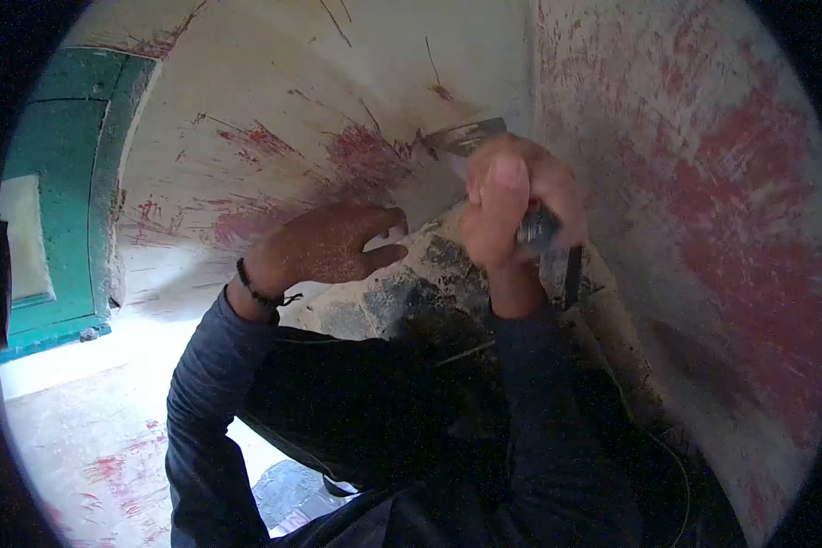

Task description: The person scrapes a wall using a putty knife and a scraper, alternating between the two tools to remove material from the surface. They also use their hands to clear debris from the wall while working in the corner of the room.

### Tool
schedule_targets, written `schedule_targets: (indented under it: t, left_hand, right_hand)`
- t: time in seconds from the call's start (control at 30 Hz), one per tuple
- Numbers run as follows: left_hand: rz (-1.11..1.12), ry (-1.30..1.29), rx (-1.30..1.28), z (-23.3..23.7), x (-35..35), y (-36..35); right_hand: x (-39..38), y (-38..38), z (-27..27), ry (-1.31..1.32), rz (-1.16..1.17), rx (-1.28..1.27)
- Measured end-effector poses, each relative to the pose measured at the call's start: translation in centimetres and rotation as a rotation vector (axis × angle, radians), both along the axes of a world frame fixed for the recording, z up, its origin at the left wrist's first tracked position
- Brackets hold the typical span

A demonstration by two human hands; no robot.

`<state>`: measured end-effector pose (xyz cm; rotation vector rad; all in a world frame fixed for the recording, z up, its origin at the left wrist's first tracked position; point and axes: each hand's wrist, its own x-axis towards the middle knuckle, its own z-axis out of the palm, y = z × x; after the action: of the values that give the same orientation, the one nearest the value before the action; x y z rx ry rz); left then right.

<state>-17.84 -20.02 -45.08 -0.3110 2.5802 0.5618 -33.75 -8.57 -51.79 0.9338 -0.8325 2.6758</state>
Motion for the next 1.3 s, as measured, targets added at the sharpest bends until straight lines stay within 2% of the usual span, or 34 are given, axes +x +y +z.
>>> schedule_targets:
  t: [0.1, 0.2, 0.3, 0.37, 0.43, 0.5, 0.6, 0.7, 0.8, 0.9, 1.0, 1.2, 1.3]
  left_hand:
    - [0.009, -0.057, 0.036, 0.5, -0.8, 0.2]
    - [-0.032, 0.005, 0.031, -0.1, -0.6, -0.1]
    - [0.058, -0.056, 0.062, 1.0, -0.6, 0.4]
    - [0.031, -0.035, 0.064, 0.5, -0.6, 0.3]
    - [0.02, -0.044, 0.045, 0.9, -0.7, 0.1]
    - [0.023, -0.082, 0.039, 1.2, -0.5, 0.6]
    - [-0.003, -0.12, 0.115, 0.9, -0.1, 0.6]
    - [-0.036, -0.232, 0.114, 0.7, 0.1, 0.5]
    - [-0.042, -0.346, 0.017, 1.2, -0.3, 1.0]
    - [-0.132, -0.304, -0.007, 1.0, -0.2, 1.1]
    - [-0.107, -0.306, 0.075, 0.7, 0.4, 1.0]
    - [-0.052, -0.342, 0.075, 0.9, 0.4, 1.1]
    - [-0.04, -0.359, 0.058, 0.8, 0.3, 0.7]
  right_hand:
    - [-0.2, -0.9, -1.7, 0.02, -0.153, 0.278]
    - [-0.1, 0.1, -1.9, 0.083, -0.095, 0.051]
    - [-0.3, -0.8, -3.5, 0.105, -0.293, 0.304]
    - [-0.1, 0.1, -4.4, 0.043, -0.169, 0.379]
    - [0.3, -0.3, -3.2, -0.035, -0.047, 0.275]
    - [1.1, -0.2, -2.0, -0.13, 0.062, 0.024]
    - [0.6, -0.5, -1.6, -0.153, -0.006, 0.157]
    - [0.6, -0.7, -2.2, -0.104, 0.04, -0.036]
    - [0.5, -0.9, -2.2, -0.091, -0.045, 0.236]
    - [0.8, -0.4, -1.7, -0.026, 0.016, -0.03]
    - [0.6, -1.2, -1.8, -0.073, -0.124, 0.141]
    - [0.4, -0.4, -2.3, -0.038, 0.011, 0.062]
    - [0.5, -0.8, -1.1, -0.116, -0.049, 0.073]
